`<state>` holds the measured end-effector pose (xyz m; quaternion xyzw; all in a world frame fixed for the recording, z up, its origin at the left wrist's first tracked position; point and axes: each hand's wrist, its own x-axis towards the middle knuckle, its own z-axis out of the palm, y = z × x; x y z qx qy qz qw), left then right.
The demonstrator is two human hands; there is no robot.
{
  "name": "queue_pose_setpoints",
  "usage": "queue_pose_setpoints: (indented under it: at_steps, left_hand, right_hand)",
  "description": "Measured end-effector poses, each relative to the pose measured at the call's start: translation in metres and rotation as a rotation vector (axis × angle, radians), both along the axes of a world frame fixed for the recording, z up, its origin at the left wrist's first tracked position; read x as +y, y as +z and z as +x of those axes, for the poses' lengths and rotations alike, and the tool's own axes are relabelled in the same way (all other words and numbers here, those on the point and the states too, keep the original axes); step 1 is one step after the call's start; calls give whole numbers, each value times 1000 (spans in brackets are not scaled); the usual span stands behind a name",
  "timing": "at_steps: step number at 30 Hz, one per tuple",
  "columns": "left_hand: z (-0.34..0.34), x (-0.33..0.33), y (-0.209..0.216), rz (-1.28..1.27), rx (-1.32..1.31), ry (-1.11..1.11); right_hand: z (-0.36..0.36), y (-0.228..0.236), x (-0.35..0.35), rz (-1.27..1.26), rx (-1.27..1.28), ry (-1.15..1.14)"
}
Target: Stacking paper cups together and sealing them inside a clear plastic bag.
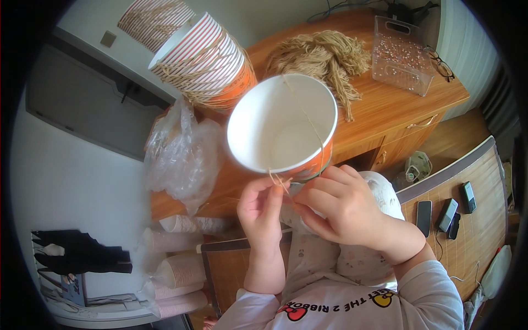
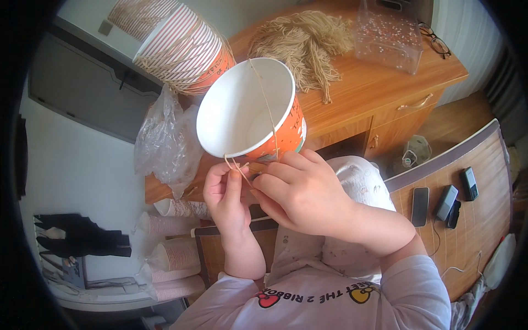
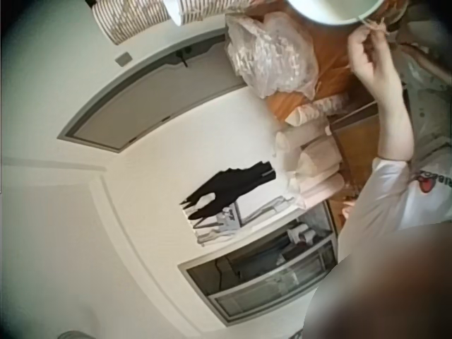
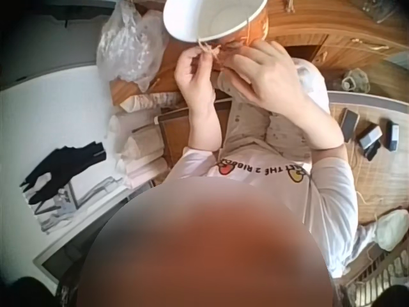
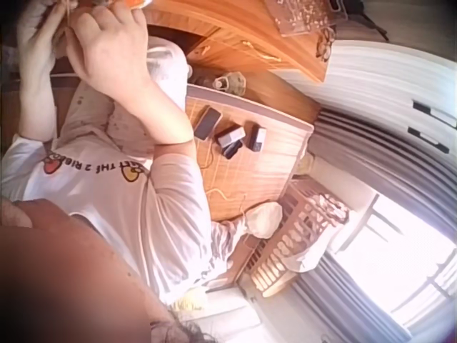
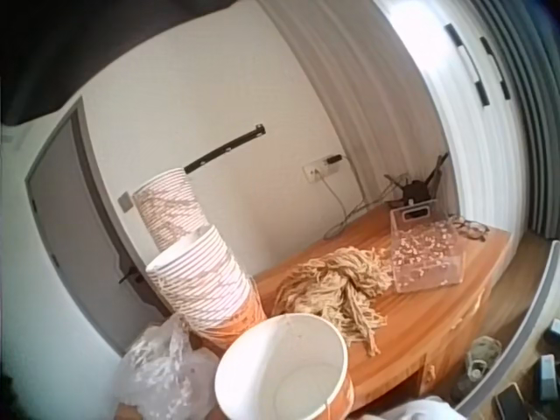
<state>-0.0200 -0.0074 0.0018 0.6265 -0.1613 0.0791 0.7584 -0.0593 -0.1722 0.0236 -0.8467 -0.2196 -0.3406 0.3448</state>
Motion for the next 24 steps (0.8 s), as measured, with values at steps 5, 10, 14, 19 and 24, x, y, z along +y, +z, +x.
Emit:
queue_pose_setpoints:
  at_steps: [5,10,14,19,24]
  left_hand:
    - [-1,1,-2,-171,100,-138]
    - [0,1,-2,-201,121,-244]
    - [0,1,-2,-198,110,-281]
    - [-1,-1,-2,-185,139,-250]
    - [-2,-2,2,-214,120,-246]
  right_hand:
    - [1,-3,0,9,-5,4]
    - [2,7,1,128,-10,-76]
    - [7,10,4,211,-102,-98]
    - [11,7,4,185,-96,-79]
    - [12,6,0,188,-134,-43]
